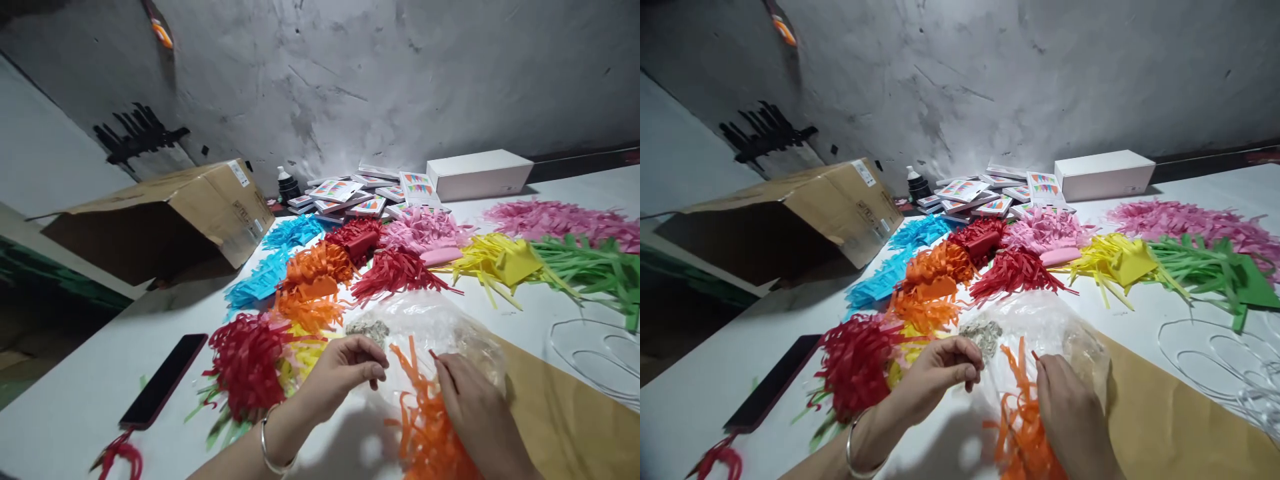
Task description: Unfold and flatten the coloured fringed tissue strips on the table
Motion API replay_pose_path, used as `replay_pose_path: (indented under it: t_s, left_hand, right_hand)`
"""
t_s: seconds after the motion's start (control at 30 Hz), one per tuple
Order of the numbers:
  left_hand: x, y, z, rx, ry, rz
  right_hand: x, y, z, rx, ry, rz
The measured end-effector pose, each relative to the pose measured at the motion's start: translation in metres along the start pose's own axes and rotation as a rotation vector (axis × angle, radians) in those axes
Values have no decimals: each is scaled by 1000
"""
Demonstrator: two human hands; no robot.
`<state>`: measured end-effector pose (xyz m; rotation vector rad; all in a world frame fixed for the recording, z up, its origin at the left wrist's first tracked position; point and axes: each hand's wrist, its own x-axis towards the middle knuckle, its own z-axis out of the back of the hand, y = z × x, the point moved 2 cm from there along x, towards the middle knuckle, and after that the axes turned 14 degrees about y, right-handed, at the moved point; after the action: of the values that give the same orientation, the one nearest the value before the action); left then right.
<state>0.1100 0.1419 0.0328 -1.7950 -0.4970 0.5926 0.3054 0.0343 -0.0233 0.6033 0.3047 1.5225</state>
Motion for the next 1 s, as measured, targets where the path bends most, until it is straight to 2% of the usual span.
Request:
replay_pose_path:
  t_s: [0.1,0.17,0.2,0.33,0.57,0.7,0.8,0.87,1.0]
  left_hand:
    - [-22,1,-21,-157,-25,-29]
    - [-33,3,-32,-211,-34,-66]
    - [-38,4,-37,-213,-40,-89]
    - [-57,8,-45,-122,-94,-180]
    - [-84,18,-52,123,-151,-306]
    - [-93,21,-55,263,-156,-379]
    - [-97,21,-55,289,-106,-385]
    - [-99,21,-54,288,-101,-372]
    - [-103,21,-52,331,-127,-340]
  right_hand:
    - [-12,35,24,1,-153,345]
    - [-20,60,34,13,-137,517]
    - [-22,71,36,31,-98,537]
    - [-28,90,35,128,21,456]
    - [-47,94,31,2,81,434]
    - [-54,101,29,40,146,427]
    - [-56,105,26,151,227,356]
    - [-57,106,25,206,238,327]
    - [-61,104,20,177,242,382]
